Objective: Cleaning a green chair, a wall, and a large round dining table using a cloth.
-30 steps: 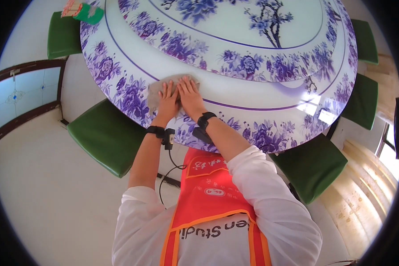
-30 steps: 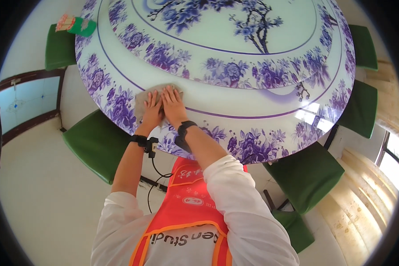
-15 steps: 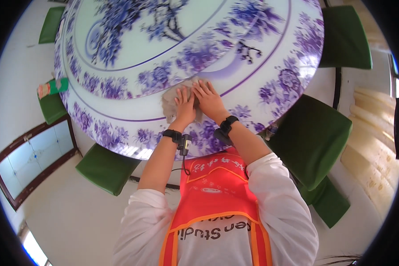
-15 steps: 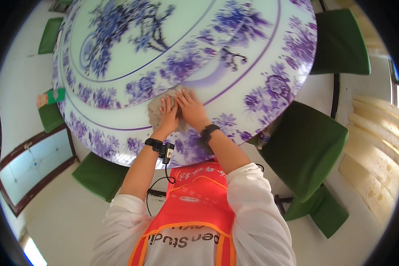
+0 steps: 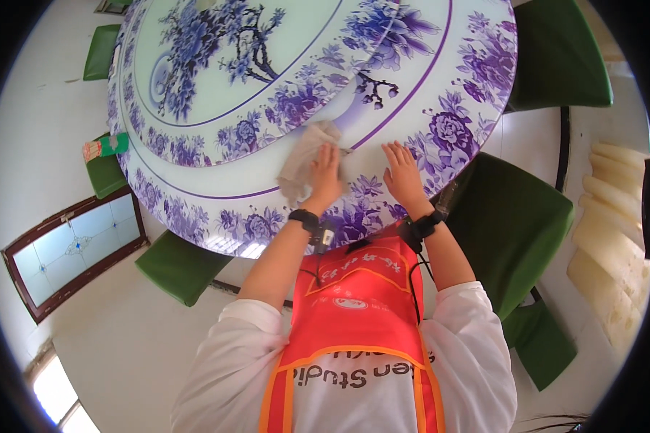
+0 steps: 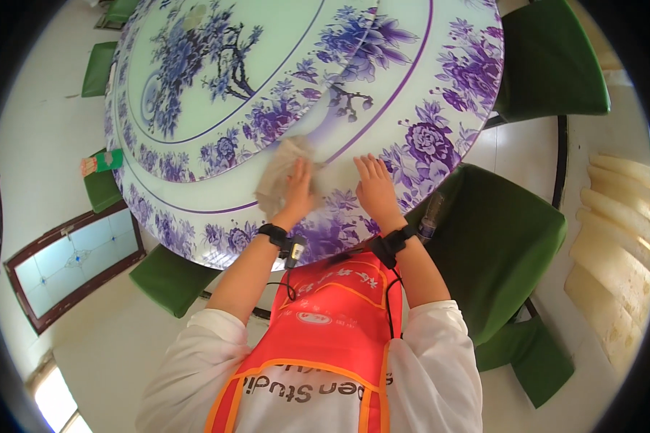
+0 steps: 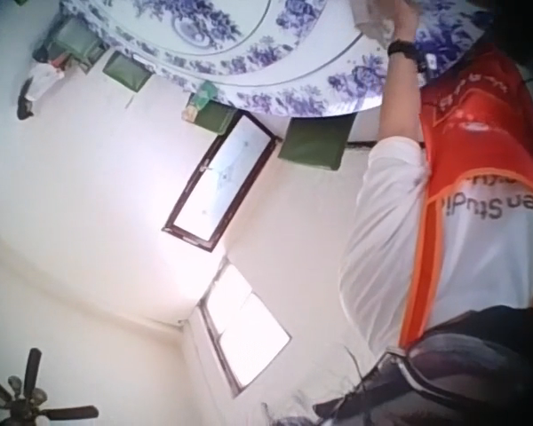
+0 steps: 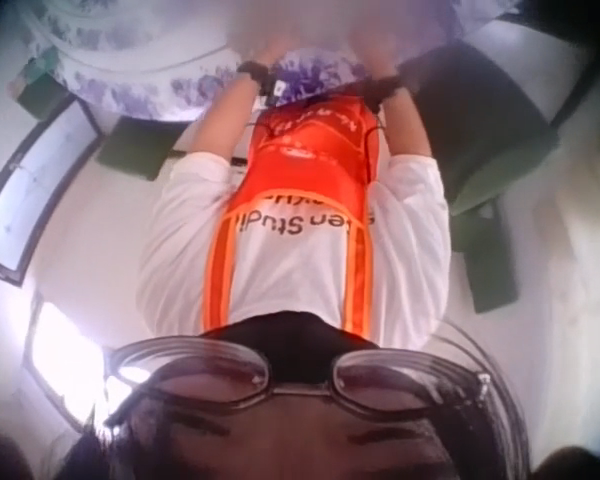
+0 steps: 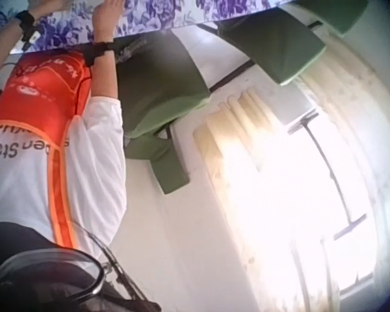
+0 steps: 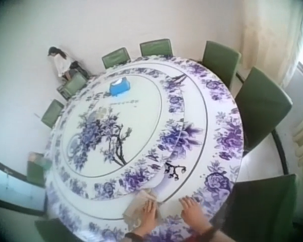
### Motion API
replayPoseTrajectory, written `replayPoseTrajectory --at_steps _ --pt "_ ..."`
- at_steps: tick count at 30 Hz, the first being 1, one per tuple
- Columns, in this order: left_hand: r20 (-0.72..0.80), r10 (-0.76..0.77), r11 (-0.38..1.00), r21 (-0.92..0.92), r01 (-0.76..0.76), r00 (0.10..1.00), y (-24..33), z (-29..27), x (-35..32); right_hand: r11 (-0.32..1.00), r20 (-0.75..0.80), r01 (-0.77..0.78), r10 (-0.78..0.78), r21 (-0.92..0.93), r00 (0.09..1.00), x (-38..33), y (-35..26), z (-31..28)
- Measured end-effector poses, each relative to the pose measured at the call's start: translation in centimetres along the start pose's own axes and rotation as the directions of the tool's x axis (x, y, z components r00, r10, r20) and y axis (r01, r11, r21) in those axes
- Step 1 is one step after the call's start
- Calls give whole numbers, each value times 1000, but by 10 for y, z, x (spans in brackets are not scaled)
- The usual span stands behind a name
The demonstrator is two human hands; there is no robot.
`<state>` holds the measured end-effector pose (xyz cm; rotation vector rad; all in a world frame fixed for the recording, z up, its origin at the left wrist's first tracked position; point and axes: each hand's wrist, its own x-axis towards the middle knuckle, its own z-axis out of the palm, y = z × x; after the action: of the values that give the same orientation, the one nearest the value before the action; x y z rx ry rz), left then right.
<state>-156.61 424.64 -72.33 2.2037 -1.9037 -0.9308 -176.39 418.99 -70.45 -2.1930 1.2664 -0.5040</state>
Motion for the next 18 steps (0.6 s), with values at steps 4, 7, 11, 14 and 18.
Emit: replayPoseTrajectory --at_steps 4,7,11,14,18 --pt "56 166 976 -152 -156 984 17 26 -8 990 -11 137 -137 30 990 27 -38 19" --pt "87 272 954 -153 -257 958 8 31 -12 983 -2 175 -175 -49 985 40 -57 27" --pt "-119 198 979 76 -190 973 4 4 -25 986 89 109 -98 -126 991 37 -56 39" --pt "-192 222 974 81 -210 956 -28 -12 -36 941 139 194 -161 -277 977 31 -70 54" --pt "-232 231 972 102 -213 945 -84 -30 -53 937 188 207 -158 -280 969 34 -118 94"
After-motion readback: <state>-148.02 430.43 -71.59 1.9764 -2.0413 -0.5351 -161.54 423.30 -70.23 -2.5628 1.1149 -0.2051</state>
